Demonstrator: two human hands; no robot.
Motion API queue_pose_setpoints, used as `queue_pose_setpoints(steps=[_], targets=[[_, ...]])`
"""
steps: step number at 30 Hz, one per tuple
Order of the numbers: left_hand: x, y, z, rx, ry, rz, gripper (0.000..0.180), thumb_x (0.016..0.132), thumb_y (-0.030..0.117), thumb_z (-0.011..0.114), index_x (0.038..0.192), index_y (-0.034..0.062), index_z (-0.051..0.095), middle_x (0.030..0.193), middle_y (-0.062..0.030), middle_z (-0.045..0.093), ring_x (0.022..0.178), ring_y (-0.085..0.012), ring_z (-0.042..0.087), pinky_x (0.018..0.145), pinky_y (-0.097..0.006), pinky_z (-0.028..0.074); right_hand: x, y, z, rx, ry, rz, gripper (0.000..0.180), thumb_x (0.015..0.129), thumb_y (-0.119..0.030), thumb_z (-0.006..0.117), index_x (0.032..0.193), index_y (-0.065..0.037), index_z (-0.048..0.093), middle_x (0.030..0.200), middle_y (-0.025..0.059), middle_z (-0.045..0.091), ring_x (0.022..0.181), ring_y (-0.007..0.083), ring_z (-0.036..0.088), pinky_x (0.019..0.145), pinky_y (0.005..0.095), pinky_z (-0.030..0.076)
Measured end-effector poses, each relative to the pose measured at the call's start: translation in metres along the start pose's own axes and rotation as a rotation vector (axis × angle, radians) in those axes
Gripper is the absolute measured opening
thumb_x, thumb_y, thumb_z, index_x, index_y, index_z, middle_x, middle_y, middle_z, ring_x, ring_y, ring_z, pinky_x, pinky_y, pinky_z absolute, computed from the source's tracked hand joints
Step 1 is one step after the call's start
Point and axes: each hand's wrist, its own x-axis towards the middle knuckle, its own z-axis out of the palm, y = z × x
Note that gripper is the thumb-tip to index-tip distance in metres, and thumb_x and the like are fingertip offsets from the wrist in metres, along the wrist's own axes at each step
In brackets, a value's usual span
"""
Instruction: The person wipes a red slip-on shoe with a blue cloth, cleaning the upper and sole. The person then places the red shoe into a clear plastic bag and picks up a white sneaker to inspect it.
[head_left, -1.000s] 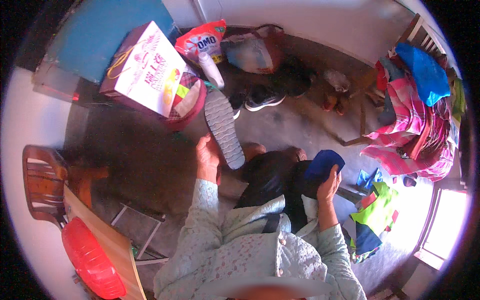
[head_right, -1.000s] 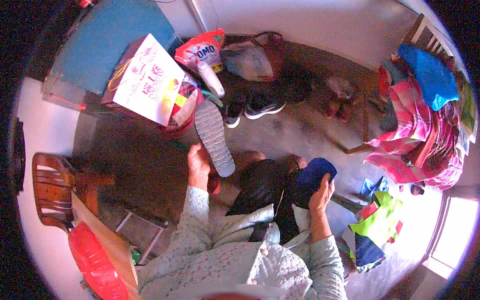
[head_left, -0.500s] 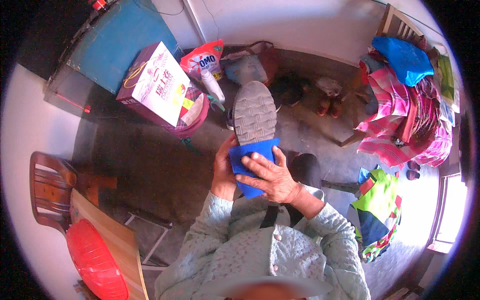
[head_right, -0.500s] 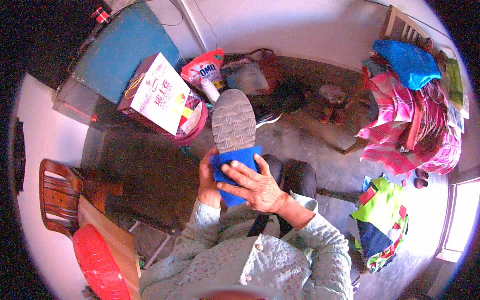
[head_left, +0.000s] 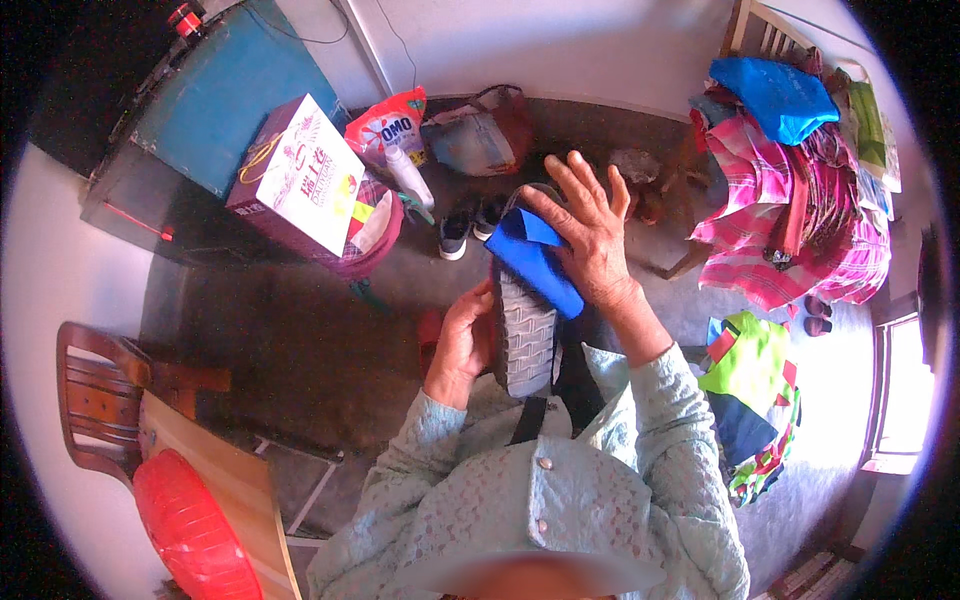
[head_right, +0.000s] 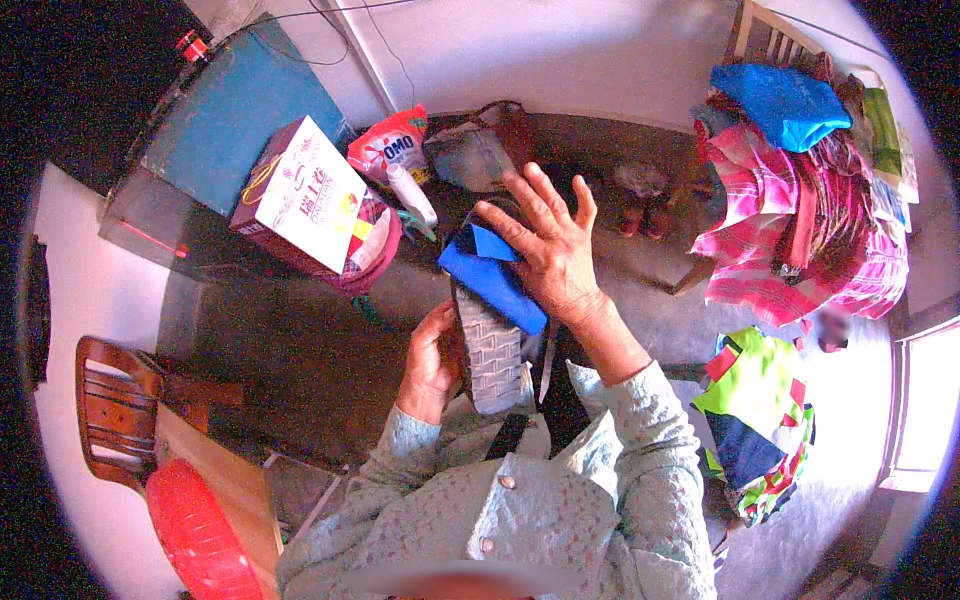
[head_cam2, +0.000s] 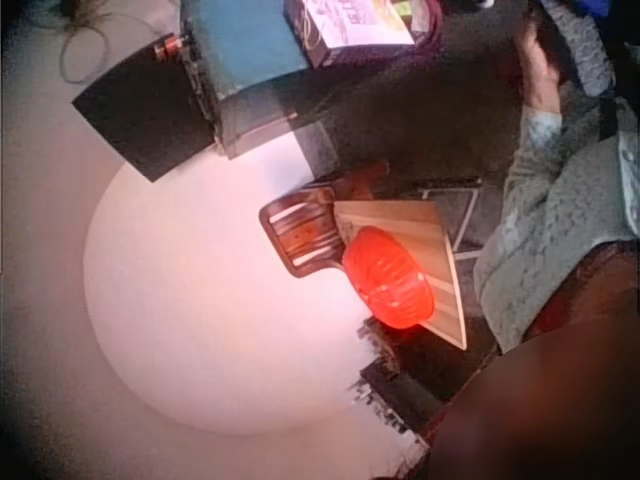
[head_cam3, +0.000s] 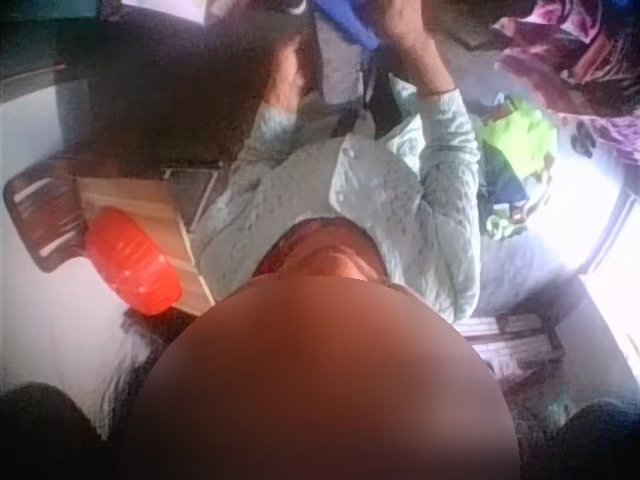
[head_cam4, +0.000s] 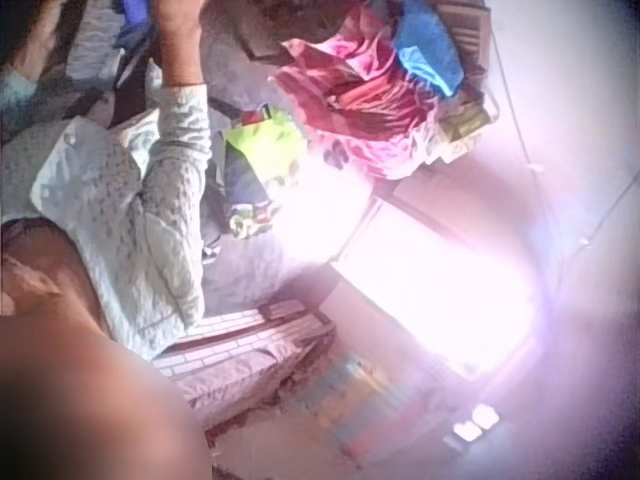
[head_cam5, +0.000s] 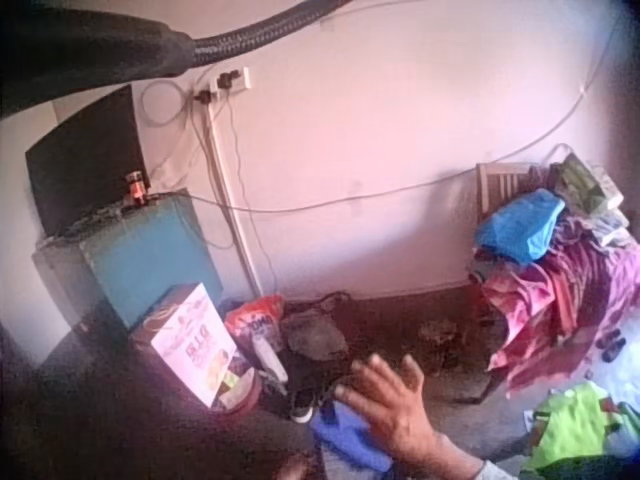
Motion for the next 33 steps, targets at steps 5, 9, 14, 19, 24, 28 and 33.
queue_pose_setpoints(steps=[5,9,14,19,24,28,33], targets=[[-0.006,0.008,-0.021,-0.172,0.026,0.016,0.044,0.085,0.026,0.055,0.122,0.0016,0.049,0.113,-0.011,0.058,0.105,-0.0241,0.056,0.097,-0.038,0.041,-0.053,-0.051,0.004,0.193,-0.274,-0.217,0.067,0.059,-0.028,0.07,0.124,-0.034,0.053,0.141,0.0058,0.039,0.13,0.0222,0.036,0.106,0.0574,0.01],[-0.014,0.026,0.014,-0.07,0.008,-0.002,0.048,0.089,0.026,0.047,0.129,0.0004,0.042,0.124,-0.0129,0.054,0.109,-0.0237,0.055,0.098,-0.036,0.04,-0.093,-0.081,0.002,0.223,-0.311,-0.393,0.057,0.066,-0.035,0.06,0.123,-0.032,0.054,0.141,0.0006,0.039,0.132,0.019,0.033,0.106,0.0555,0.011],[-0.017,0.025,0.007,0.049,0.028,0.072,0.051,0.085,0.025,0.05,0.128,-0.0011,0.042,0.122,-0.0143,0.054,0.107,-0.0246,0.056,0.097,-0.035,0.041,-0.077,-0.076,-0.008,0.202,-0.185,-0.43,0.042,0.071,-0.03,0.055,0.112,-0.021,0.061,0.133,0.0014,0.046,0.12,0.0187,0.043,0.098,0.0476,0.028],[-0.018,0.022,0.009,-0.037,-0.066,0.05,0.055,0.08,0.024,0.057,0.126,-0.0035,0.044,0.118,-0.0161,0.056,0.104,-0.0252,0.057,0.094,-0.036,0.043,-0.05,-0.063,-0.015,0.28,0.003,-0.555,0.035,0.061,-0.024,0.058,0.095,-0.016,0.066,0.106,0.0029,0.056,0.086,0.0151,0.052,0.072,0.03,0.043],[-0.016,0.008,-0.006,-0.102,0.054,0.0,0.051,0.08,0.018,0.057,0.125,-0.0023,0.046,0.118,-0.0148,0.056,0.106,-0.0253,0.056,0.095,-0.037,0.042,-0.02,-0.048,-0.026,0.188,0.079,-0.542,0.033,0.062,-0.02,0.059,0.094,-0.013,0.066,0.091,0.0024,0.055,0.066,0.0133,0.05,0.052,0.0267,0.043],[-0.019,0.013,0.0,-0.054,-0.063,-0.048,0.052,0.078,0.015,0.058,0.126,-0.0025,0.046,0.119,-0.0131,0.056,0.107,-0.0239,0.055,0.097,-0.035,0.039,0.015,-0.022,-0.031,0.133,0.114,-0.381,0.035,0.062,-0.008,0.063,0.097,-0.012,0.067,0.09,0.0063,0.058,0.067,0.0206,0.056,0.054,0.0309,0.046],[-0.019,0.01,-0.006,-0.054,-0.085,-0.032,0.056,0.076,0.015,0.06,0.127,-0.003,0.045,0.121,-0.0131,0.055,0.11,-0.0239,0.053,0.099,-0.035,0.038,0.029,-0.012,-0.03,0.289,0.119,-0.11,0.036,0.061,0.003,0.061,0.093,-0.012,0.067,0.089,0.01,0.057,0.074,0.0277,0.059,0.06,0.0342,0.049]])
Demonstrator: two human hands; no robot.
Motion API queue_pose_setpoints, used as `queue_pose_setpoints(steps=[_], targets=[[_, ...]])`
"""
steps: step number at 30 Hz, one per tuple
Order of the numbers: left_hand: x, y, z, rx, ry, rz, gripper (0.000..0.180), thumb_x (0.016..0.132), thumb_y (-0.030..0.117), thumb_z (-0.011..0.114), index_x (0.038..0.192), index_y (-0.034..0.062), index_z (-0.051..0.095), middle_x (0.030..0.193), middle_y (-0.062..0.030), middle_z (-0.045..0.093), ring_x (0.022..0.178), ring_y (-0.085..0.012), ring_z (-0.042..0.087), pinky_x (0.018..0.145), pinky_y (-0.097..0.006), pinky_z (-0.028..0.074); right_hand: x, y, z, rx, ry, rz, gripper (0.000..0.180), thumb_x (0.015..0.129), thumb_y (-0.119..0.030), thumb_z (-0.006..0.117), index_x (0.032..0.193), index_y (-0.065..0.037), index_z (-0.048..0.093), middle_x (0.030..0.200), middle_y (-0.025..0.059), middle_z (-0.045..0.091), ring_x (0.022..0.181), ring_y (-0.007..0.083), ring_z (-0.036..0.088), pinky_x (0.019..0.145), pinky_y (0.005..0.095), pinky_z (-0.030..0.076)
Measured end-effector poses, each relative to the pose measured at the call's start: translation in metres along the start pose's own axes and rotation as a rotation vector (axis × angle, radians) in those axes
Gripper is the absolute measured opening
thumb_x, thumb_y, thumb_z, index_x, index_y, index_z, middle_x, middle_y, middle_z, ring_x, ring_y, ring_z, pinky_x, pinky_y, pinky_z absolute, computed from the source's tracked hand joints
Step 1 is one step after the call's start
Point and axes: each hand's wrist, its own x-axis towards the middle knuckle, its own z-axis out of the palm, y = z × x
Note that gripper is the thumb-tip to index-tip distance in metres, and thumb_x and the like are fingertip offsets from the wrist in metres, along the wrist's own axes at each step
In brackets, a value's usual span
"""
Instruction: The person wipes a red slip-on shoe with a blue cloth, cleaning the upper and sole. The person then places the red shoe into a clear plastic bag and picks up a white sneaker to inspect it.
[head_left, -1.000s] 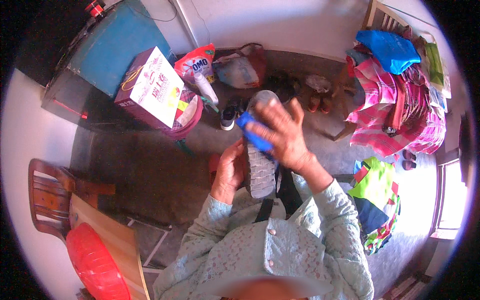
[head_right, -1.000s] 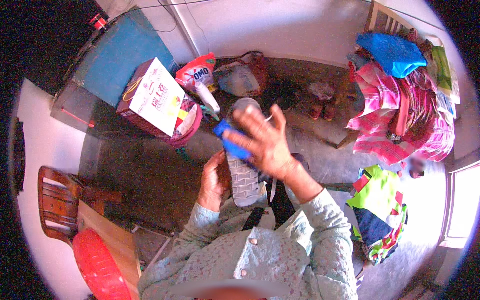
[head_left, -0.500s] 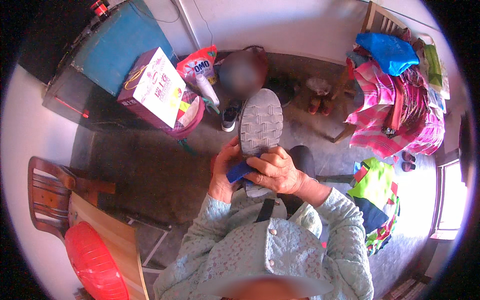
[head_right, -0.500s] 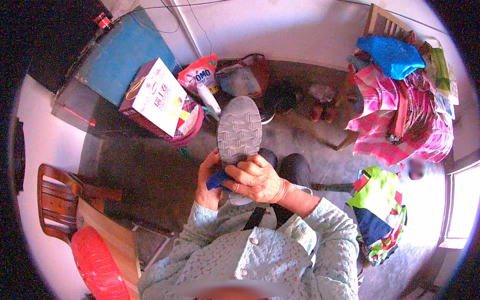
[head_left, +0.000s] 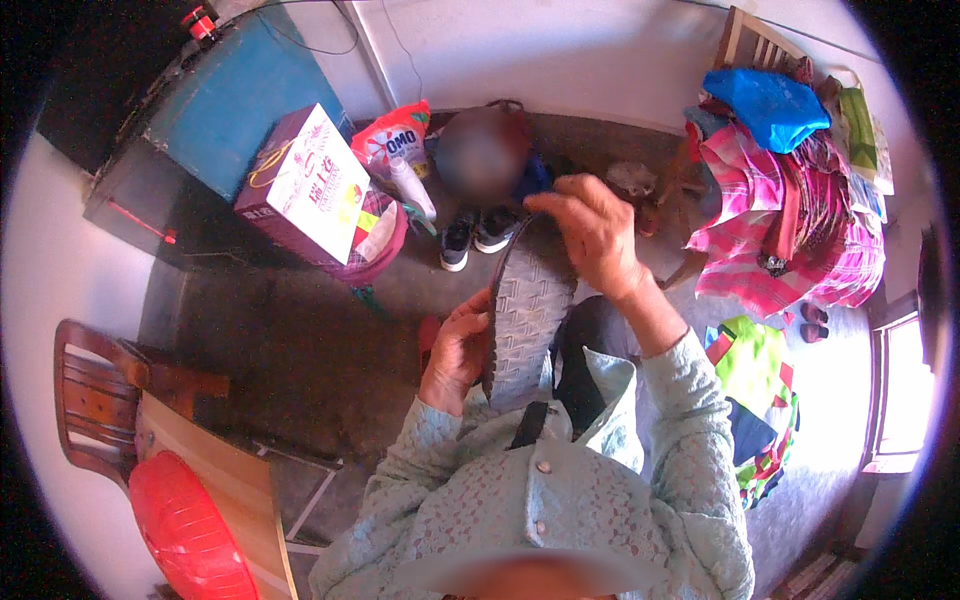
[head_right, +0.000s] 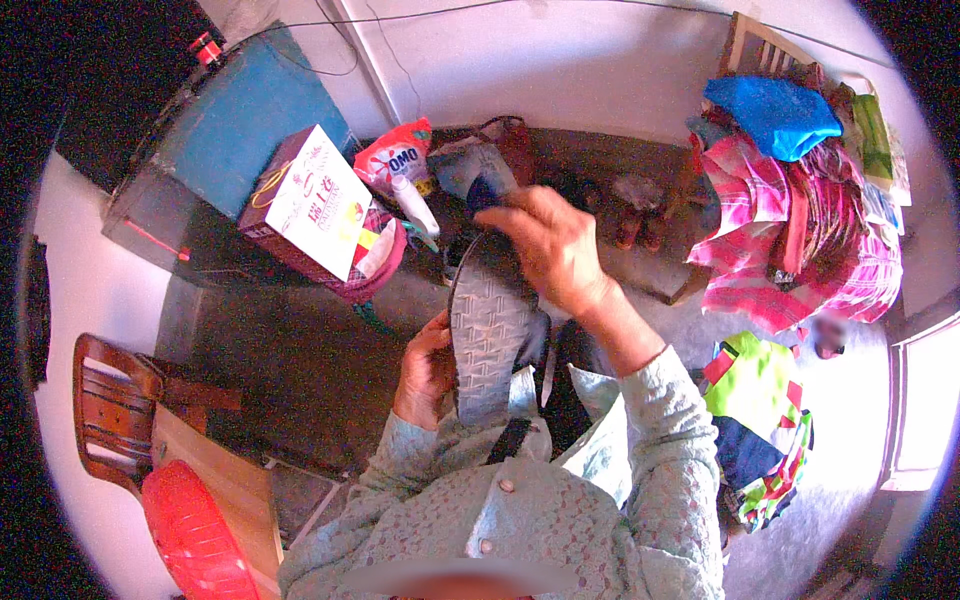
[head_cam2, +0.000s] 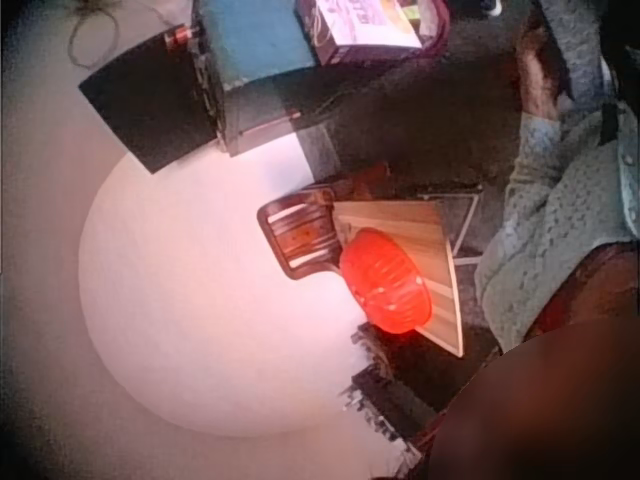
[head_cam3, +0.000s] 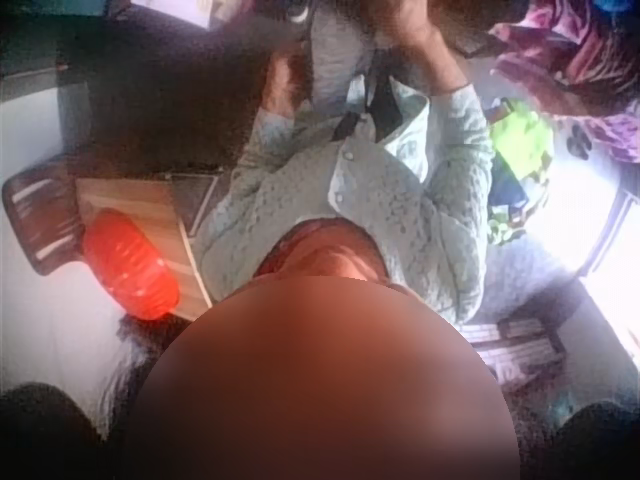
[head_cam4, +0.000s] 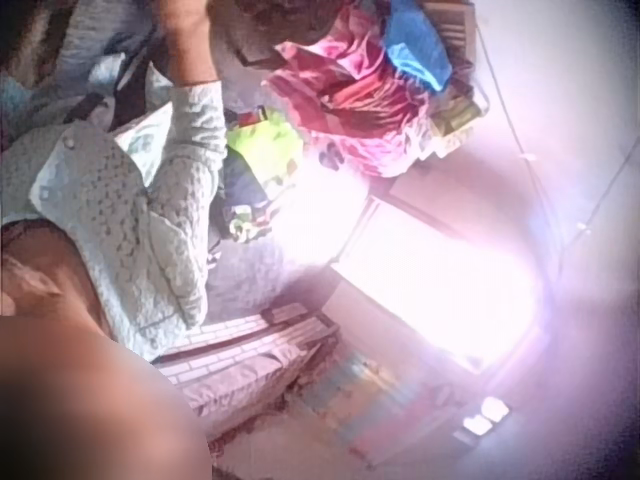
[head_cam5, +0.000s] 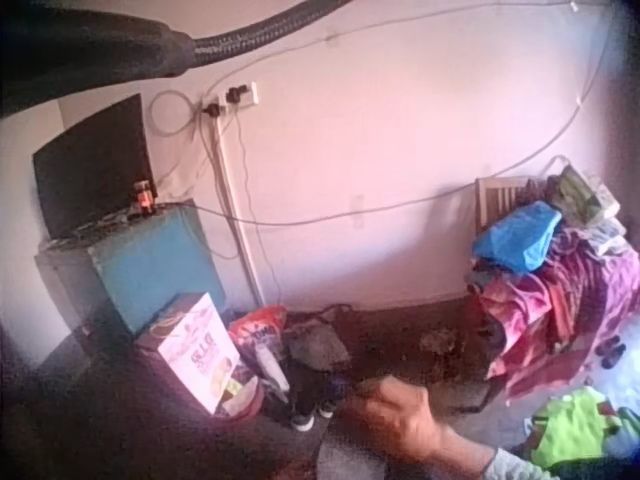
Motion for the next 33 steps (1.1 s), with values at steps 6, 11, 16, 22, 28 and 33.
queue_pose_setpoints(steps=[6,11,16,22,28,33], targets=[[-0.004,-0.001,-0.008,0.075,0.155,0.059,0.054,0.077,0.019,0.059,0.126,-0.0009,0.046,0.118,-0.0125,0.056,0.108,-0.0244,0.054,0.098,-0.037,0.039,-0.044,-0.035,0.019,0.082,-0.091,-0.228,0.031,0.061,-0.015,0.061,0.091,-0.011,0.066,0.096,0.0064,0.056,0.063,0.0179,0.056,0.051,0.0312,0.048],[-0.008,0.006,-0.009,-0.001,0.388,0.026,0.051,0.08,0.02,0.056,0.126,0.0009,0.046,0.116,-0.0126,0.057,0.104,-0.0239,0.056,0.096,-0.039,0.041,-0.07,-0.071,0.031,0.179,-0.178,-0.378,0.03,0.063,-0.017,0.06,0.091,-0.009,0.063,0.095,0.0065,0.056,0.06,0.0119,0.052,0.049,0.0265,0.045],[-0.001,0.014,0.014,-0.028,0.037,0.066,0.054,0.081,0.017,0.053,0.13,-0.001,0.041,0.118,-0.0152,0.056,0.103,-0.0263,0.057,0.094,-0.038,0.044,-0.086,-0.081,0.029,0.159,-0.234,-0.599,0.028,0.06,-0.019,0.063,0.088,-0.013,0.063,0.092,-0.0001,0.056,0.057,0.0076,0.048,0.054,0.0236,0.039],[-0.001,0.008,0.0,0.031,0.16,0.096,0.06,0.078,0.02,0.057,0.13,-0.0019,0.039,0.123,-0.0152,0.053,0.11,-0.0273,0.053,0.1,-0.039,0.037,-0.02,-0.027,0.007,-0.081,-0.106,-0.324,0.03,0.064,-0.014,0.061,0.094,-0.015,0.065,0.092,0.0041,0.059,0.07,0.0161,0.057,0.055,0.0308,0.042],[0.004,0.009,0.019,-0.002,0.143,0.063,0.061,0.08,0.02,0.056,0.133,-0.001,0.036,0.128,-0.0146,0.049,0.116,-0.0285,0.049,0.103,-0.04,0.033,0.009,-0.002,0.023,-0.028,-0.047,0.052,0.022,0.071,-0.006,0.055,0.089,-0.015,0.063,0.086,0.0028,0.059,0.066,0.0241,0.059,0.057,0.0363,0.05],[0.005,0.012,0.011,0.069,0.187,0.152,0.058,0.082,0.026,0.057,0.131,0.0005,0.039,0.122,-0.0125,0.053,0.113,-0.0256,0.051,0.1,-0.037,0.035,-0.024,-0.036,0.042,0.13,-0.178,-0.134,0.033,0.062,-0.002,0.059,0.092,-0.013,0.065,0.095,0.0054,0.058,0.072,0.0234,0.061,0.059,0.0341,0.051]])
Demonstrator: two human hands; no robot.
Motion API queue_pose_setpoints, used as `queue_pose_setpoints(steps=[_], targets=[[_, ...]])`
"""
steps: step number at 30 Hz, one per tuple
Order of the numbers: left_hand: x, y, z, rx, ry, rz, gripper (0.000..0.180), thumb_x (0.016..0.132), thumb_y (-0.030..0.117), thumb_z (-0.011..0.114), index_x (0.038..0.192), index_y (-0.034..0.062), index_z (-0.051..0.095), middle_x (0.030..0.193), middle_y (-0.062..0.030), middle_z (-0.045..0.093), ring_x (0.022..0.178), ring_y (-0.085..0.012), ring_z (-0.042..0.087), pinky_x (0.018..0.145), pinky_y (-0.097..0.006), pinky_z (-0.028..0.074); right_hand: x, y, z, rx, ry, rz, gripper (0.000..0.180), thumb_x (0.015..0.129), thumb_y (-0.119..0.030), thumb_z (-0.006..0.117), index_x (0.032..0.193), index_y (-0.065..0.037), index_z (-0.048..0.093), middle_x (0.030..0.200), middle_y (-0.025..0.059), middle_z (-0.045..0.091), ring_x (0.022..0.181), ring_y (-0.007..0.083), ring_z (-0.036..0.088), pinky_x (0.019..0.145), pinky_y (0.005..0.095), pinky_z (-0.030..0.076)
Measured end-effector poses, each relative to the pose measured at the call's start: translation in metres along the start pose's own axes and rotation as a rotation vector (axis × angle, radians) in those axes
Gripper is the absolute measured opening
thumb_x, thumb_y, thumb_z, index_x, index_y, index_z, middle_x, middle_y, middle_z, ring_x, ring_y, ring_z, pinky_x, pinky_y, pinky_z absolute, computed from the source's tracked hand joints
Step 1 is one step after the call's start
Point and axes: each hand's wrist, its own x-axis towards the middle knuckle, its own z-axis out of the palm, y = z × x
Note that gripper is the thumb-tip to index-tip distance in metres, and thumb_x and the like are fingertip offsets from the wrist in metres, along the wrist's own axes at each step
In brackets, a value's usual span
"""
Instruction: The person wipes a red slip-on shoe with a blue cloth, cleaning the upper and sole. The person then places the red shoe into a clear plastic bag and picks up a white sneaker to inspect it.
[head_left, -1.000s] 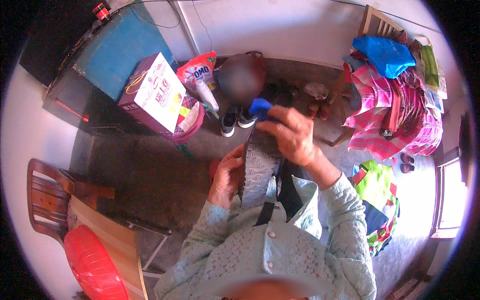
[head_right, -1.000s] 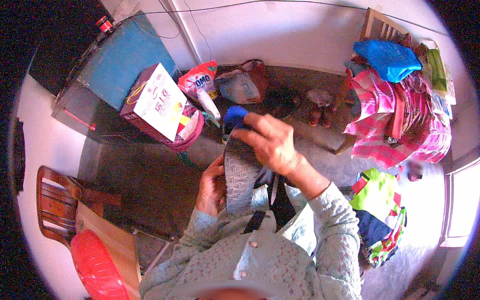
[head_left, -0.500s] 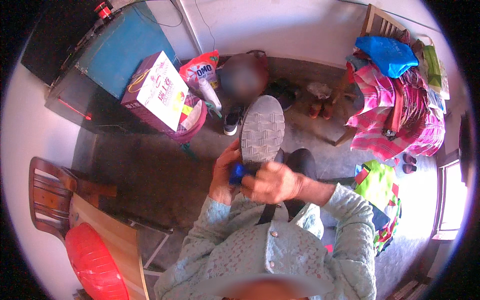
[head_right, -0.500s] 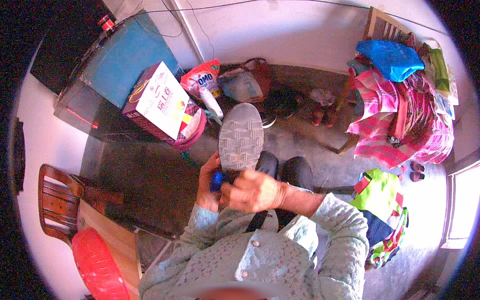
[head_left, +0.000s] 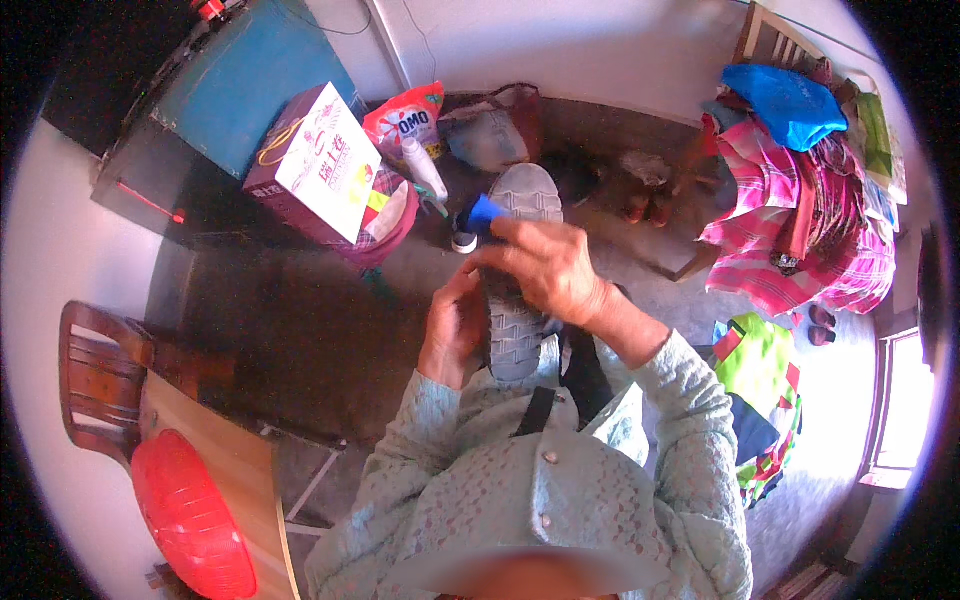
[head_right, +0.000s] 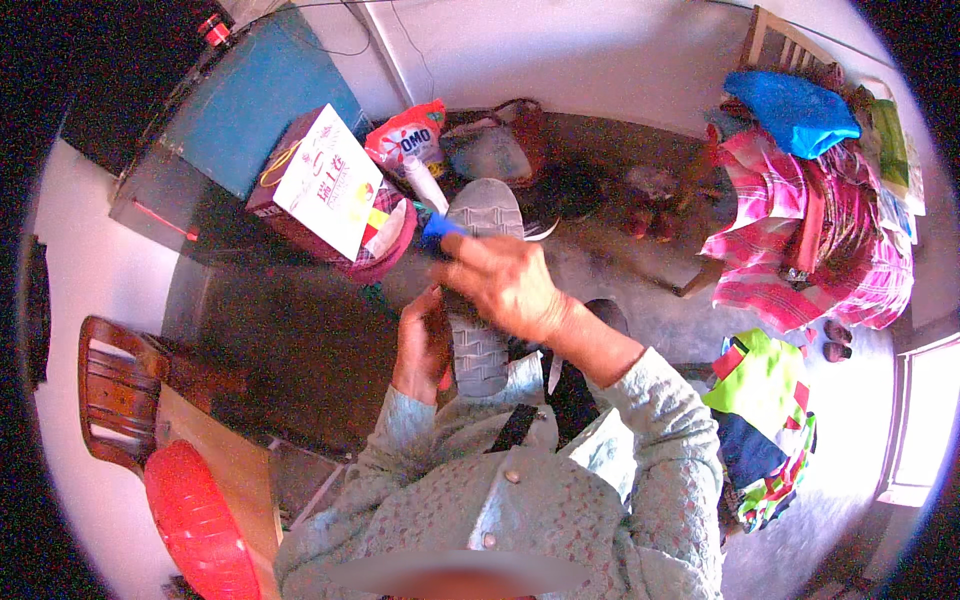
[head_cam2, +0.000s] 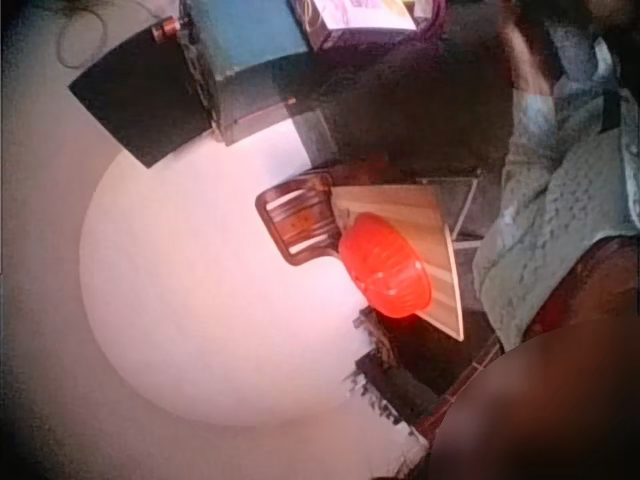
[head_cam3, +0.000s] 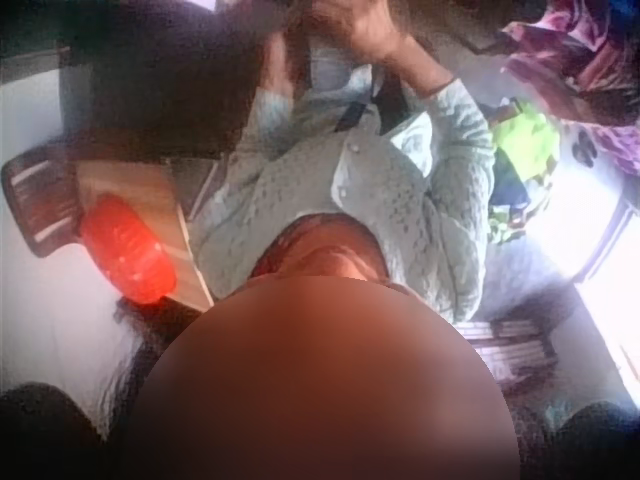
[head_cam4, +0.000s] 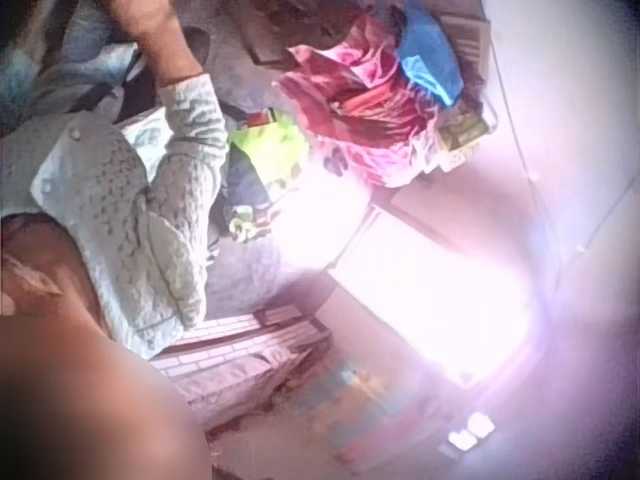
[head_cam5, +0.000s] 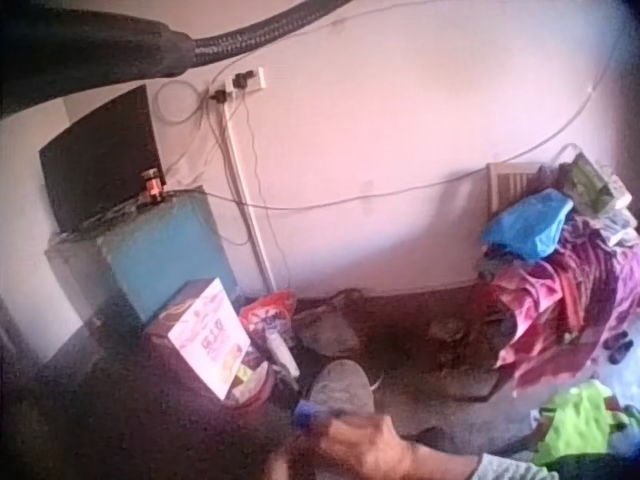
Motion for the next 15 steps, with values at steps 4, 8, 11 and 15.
queue_pose_setpoints(steps=[4,8,11,15], targets=[[0.01,-0.007,-0.057,-0.18,-0.138,-0.047,0.045,0.086,0.026,0.055,0.125,0.005,0.047,0.116,-0.01,0.058,0.107,-0.0228,0.055,0.093,-0.037,0.044,-0.017,-0.026,0.007,0.072,-0.054,-0.166,0.032,0.06,-0.014,0.062,0.092,-0.011,0.064,0.097,0.0055,0.056,0.06,0.0153,0.055,0.051,0.0301,0.045],[0.017,0.006,-0.018,-0.22,-0.103,-0.063,0.041,0.089,0.021,0.049,0.126,0.0047,0.046,0.121,-0.0118,0.056,0.107,-0.0258,0.056,0.094,-0.041,0.043,-0.036,-0.041,0.013,0.042,-0.087,-0.235,0.028,0.063,-0.018,0.062,0.09,-0.012,0.063,0.096,0.0017,0.056,0.063,0.0115,0.055,0.053,0.027,0.046],[0.025,0.004,-0.021,-0.196,-0.097,-0.066,0.044,0.089,0.03,0.048,0.125,0.0042,0.048,0.123,-0.015,0.054,0.107,-0.0303,0.056,0.095,-0.044,0.043,-0.05,-0.048,0.016,0.078,-0.107,-0.247,0.027,0.064,-0.019,0.063,0.089,-0.012,0.064,0.097,0.0012,0.056,0.063,0.0116,0.054,0.053,0.0269,0.046],[0.033,0.0,-0.034,-0.196,-0.067,0.045,0.047,0.086,0.029,0.052,0.125,0.0026,0.048,0.123,-0.014,0.055,0.108,-0.0306,0.055,0.096,-0.045,0.041,-0.067,-0.05,0.021,0.118,-0.089,-0.194,0.025,0.064,-0.018,0.063,0.087,-0.011,0.064,0.096,0.0014,0.057,0.061,0.0123,0.053,0.052,0.0276,0.045]])
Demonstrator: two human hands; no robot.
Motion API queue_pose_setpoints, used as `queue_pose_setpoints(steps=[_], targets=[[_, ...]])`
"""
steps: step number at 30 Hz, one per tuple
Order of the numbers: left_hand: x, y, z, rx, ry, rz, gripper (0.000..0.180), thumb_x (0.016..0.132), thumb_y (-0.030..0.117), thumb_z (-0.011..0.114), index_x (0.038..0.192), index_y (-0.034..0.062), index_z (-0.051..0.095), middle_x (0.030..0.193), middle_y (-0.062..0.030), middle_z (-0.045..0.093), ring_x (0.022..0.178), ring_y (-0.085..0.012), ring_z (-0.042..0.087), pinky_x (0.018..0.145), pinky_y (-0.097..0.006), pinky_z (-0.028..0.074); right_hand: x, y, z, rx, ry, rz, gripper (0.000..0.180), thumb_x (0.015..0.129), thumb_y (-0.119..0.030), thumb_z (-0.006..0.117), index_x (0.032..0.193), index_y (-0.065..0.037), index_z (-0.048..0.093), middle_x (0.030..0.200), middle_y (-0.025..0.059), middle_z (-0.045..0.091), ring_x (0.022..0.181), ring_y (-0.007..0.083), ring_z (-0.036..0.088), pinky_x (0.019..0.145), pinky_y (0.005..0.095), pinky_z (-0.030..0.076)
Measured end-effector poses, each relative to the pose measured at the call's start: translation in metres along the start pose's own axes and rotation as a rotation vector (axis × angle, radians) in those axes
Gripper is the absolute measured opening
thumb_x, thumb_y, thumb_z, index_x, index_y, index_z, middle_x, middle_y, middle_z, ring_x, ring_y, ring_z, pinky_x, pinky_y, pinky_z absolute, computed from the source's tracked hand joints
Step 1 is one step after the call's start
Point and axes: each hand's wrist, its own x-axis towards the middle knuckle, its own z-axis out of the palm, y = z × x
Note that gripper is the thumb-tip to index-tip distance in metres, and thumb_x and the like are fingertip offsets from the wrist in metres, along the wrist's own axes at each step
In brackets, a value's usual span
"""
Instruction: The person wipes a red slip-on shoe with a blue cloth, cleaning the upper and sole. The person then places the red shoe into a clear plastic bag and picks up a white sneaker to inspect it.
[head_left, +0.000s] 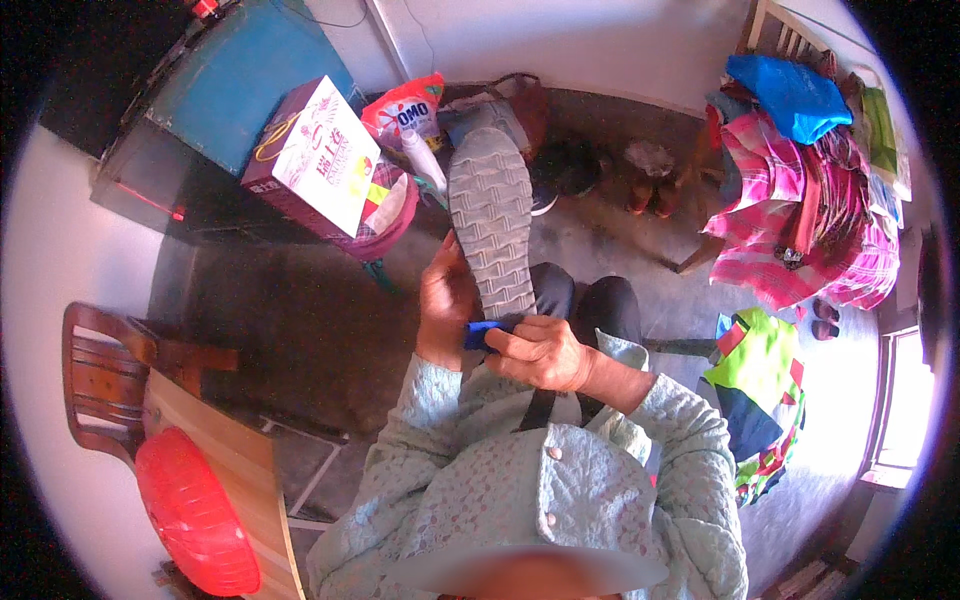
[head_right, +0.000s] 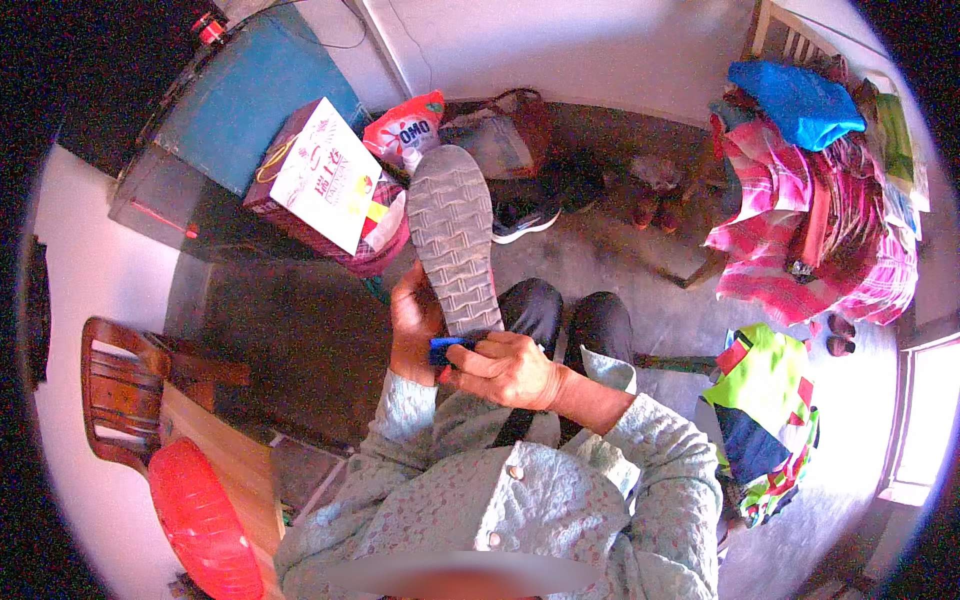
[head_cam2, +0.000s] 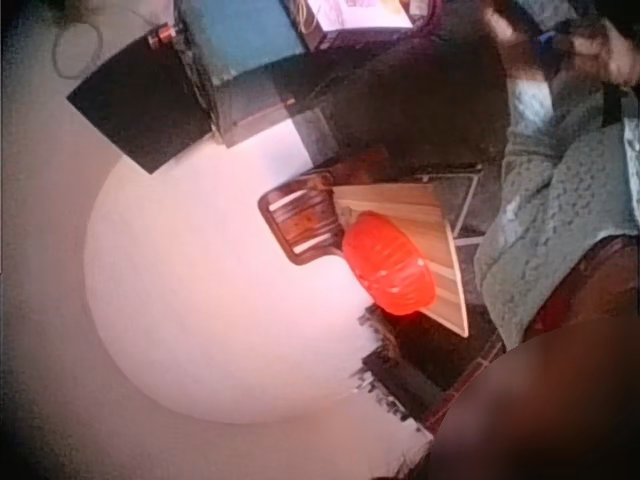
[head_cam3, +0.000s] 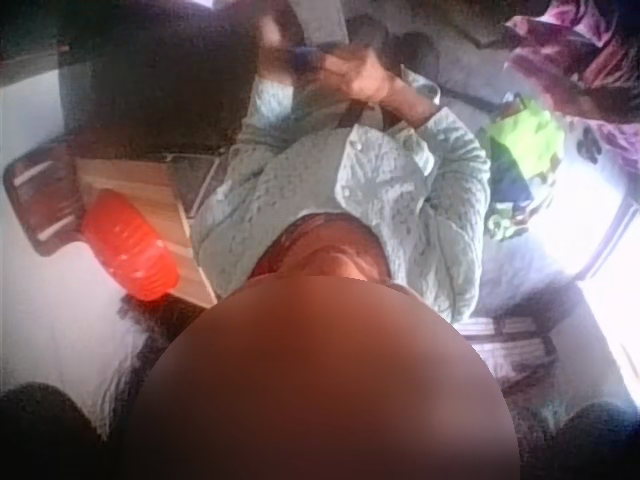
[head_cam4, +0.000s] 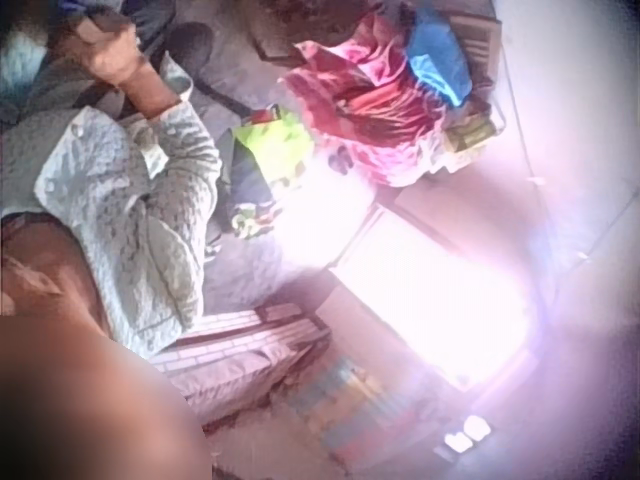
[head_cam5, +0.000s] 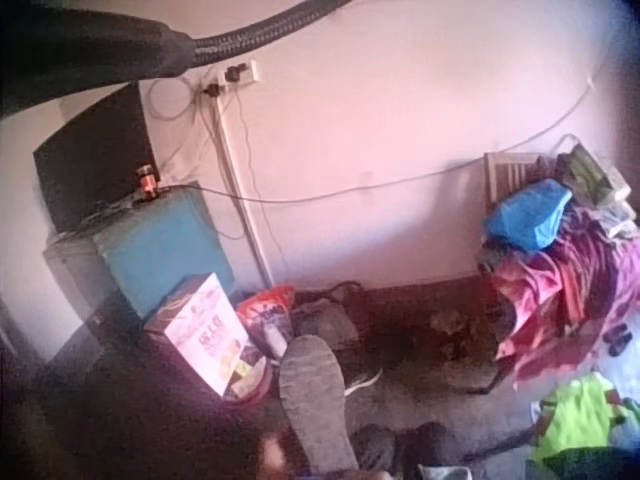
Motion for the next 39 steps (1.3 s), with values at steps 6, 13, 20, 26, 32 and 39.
queue_pose_setpoints(steps=[6,13,20,26,32,39], targets=[[0.001,-0.019,0.017,0.447,0.033,0.332,0.036,0.088,0.021,0.051,0.119,0.0028,0.051,0.117,-0.0076,0.057,0.108,-0.0215,0.053,0.098,-0.035,0.036,-0.047,0.003,-0.008,0.065,-0.032,0.181,0.023,0.068,-0.017,0.058,0.089,-0.011,0.064,0.095,0.0034,0.057,0.062,0.0166,0.054,0.054,0.0314,0.047],[0.01,0.009,-0.012,0.022,0.123,0.048,0.043,0.092,0.029,0.045,0.126,0.0018,0.047,0.124,-0.0152,0.053,0.109,-0.0316,0.055,0.093,-0.053,0.044,-0.109,-0.005,-0.033,0.23,0.228,0.824,0.018,0.073,0.004,0.06,0.084,-0.01,0.062,0.092,0.0085,0.058,0.083,0.0288,0.06,0.067,0.0341,0.051],[0.023,-0.008,-0.011,-0.057,-0.06,-0.117,0.047,0.09,0.023,0.05,0.131,0.0014,0.042,0.131,-0.0166,0.047,0.118,-0.0326,0.048,0.1,-0.054,0.035,-0.198,-0.03,-0.065,0.692,1.205,1.28,0.011,0.081,0.005,0.058,0.09,-0.002,0.06,0.089,0.0022,0.06,0.084,0.0133,0.057,0.078,0.0271,0.047],[0.029,-0.025,0.006,-0.093,-0.002,-0.128,0.044,0.092,0.024,0.044,0.129,0.0008,0.044,0.13,-0.0165,0.048,0.117,-0.0325,0.049,0.098,-0.056,0.037,-0.257,-0.064,-0.075,1.348,1.709,1.192,0.026,0.085,-0.007,0.057,0.111,-0.01,0.053,0.086,0.0045,0.058,0.057,0.0151,0.054,0.045,0.0228,0.043],[0.022,-0.026,0.012,-0.17,-0.183,-0.177,0.048,0.089,0.024,0.048,0.131,0.0016,0.041,0.131,-0.0188,0.046,0.12,-0.0342,0.045,0.101,-0.052,0.035,-0.308,-0.087,-0.051,0.694,1.383,1.694,0.02,0.086,-0.009,0.058,0.104,-0.004,0.06,0.09,0.0007,0.06,0.073,0.0102,0.056,0.064,0.0224,0.045],[0.028,-0.03,0.005,-0.017,0.065,-0.041,0.044,0.085,0.02,0.058,0.124,0.0018,0.05,0.126,-0.0116,0.053,0.117,-0.0268,0.047,0.103,-0.041,0.031,-0.482,-0.257,-0.045,-0.382,-0.835,1.967,0.023,0.08,-0.02,0.057,0.1,-0.011,0.064,0.108,0.0164,0.06,0.1,0.0336,0.057,0.08,0.0417,0.048]])
